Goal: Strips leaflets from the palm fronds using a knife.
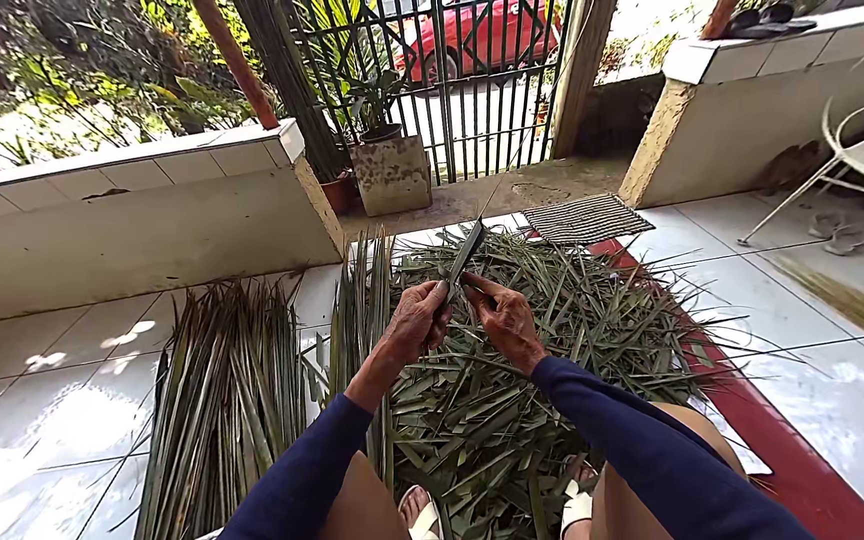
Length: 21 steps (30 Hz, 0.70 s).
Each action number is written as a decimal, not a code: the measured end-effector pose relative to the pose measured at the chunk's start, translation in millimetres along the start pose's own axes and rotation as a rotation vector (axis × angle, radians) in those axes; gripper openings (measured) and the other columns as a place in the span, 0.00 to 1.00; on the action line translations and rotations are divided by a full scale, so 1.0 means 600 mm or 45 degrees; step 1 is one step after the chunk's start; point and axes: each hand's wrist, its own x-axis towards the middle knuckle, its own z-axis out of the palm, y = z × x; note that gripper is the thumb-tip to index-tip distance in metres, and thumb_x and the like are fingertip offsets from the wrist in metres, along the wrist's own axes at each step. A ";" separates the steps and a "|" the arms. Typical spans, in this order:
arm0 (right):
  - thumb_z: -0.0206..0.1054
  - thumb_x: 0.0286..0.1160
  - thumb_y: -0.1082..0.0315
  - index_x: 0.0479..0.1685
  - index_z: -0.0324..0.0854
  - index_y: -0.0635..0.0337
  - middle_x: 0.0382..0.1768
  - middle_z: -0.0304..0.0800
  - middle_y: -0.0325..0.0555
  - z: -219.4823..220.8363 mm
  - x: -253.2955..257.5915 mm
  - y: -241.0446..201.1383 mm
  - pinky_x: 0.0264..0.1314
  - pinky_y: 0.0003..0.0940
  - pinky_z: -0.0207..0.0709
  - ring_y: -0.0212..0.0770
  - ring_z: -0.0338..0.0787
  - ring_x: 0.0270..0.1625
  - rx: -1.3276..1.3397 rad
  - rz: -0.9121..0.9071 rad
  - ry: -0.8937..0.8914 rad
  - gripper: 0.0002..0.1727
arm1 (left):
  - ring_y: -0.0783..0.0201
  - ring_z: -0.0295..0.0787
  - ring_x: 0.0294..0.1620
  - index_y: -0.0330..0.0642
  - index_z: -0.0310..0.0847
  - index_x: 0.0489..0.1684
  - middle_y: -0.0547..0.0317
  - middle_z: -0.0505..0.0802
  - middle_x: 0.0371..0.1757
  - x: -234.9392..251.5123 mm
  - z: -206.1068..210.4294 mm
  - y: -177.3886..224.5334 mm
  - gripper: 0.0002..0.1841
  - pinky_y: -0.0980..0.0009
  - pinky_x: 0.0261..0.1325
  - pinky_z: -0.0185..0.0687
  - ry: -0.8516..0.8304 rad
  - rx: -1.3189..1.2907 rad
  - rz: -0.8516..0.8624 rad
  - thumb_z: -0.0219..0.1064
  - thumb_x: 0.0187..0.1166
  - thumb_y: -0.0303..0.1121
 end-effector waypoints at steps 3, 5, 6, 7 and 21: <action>0.58 0.88 0.45 0.73 0.85 0.27 0.60 0.94 0.30 0.000 0.001 -0.002 0.61 0.53 0.83 0.38 0.92 0.58 -0.093 -0.011 0.001 0.20 | 0.70 0.67 0.07 0.36 0.78 0.48 0.58 0.77 0.19 -0.004 0.002 0.003 0.19 0.78 0.08 0.67 0.030 0.056 -0.002 0.48 0.96 0.43; 0.58 0.88 0.45 0.73 0.85 0.27 0.58 0.95 0.32 0.000 0.000 -0.005 0.58 0.53 0.83 0.39 0.93 0.57 -0.178 -0.033 0.017 0.20 | 0.70 0.67 0.07 0.36 0.78 0.48 0.58 0.77 0.17 -0.007 0.004 0.005 0.19 0.78 0.08 0.65 0.068 0.108 -0.002 0.49 0.96 0.42; 0.58 0.88 0.45 0.73 0.85 0.28 0.57 0.95 0.33 -0.001 -0.001 -0.007 0.57 0.54 0.83 0.40 0.93 0.56 -0.205 -0.023 0.026 0.20 | 0.70 0.66 0.07 0.36 0.79 0.48 0.58 0.77 0.17 -0.009 0.004 0.005 0.18 0.78 0.08 0.65 0.073 0.136 -0.007 0.49 0.96 0.42; 0.58 0.88 0.46 0.73 0.85 0.29 0.56 0.95 0.35 -0.004 0.000 -0.008 0.56 0.55 0.82 0.41 0.92 0.56 -0.222 0.000 0.036 0.20 | 0.71 0.66 0.07 0.36 0.79 0.49 0.58 0.77 0.17 -0.012 0.005 0.005 0.19 0.78 0.08 0.64 0.072 0.159 -0.018 0.50 0.96 0.42; 0.53 0.92 0.48 0.75 0.84 0.40 0.63 0.93 0.43 -0.078 0.093 0.060 0.64 0.61 0.79 0.50 0.92 0.62 -0.137 0.182 0.304 0.23 | 0.71 0.66 0.07 0.35 0.81 0.47 0.59 0.78 0.18 -0.029 -0.015 -0.005 0.21 0.78 0.08 0.64 -0.003 0.167 -0.096 0.48 0.96 0.43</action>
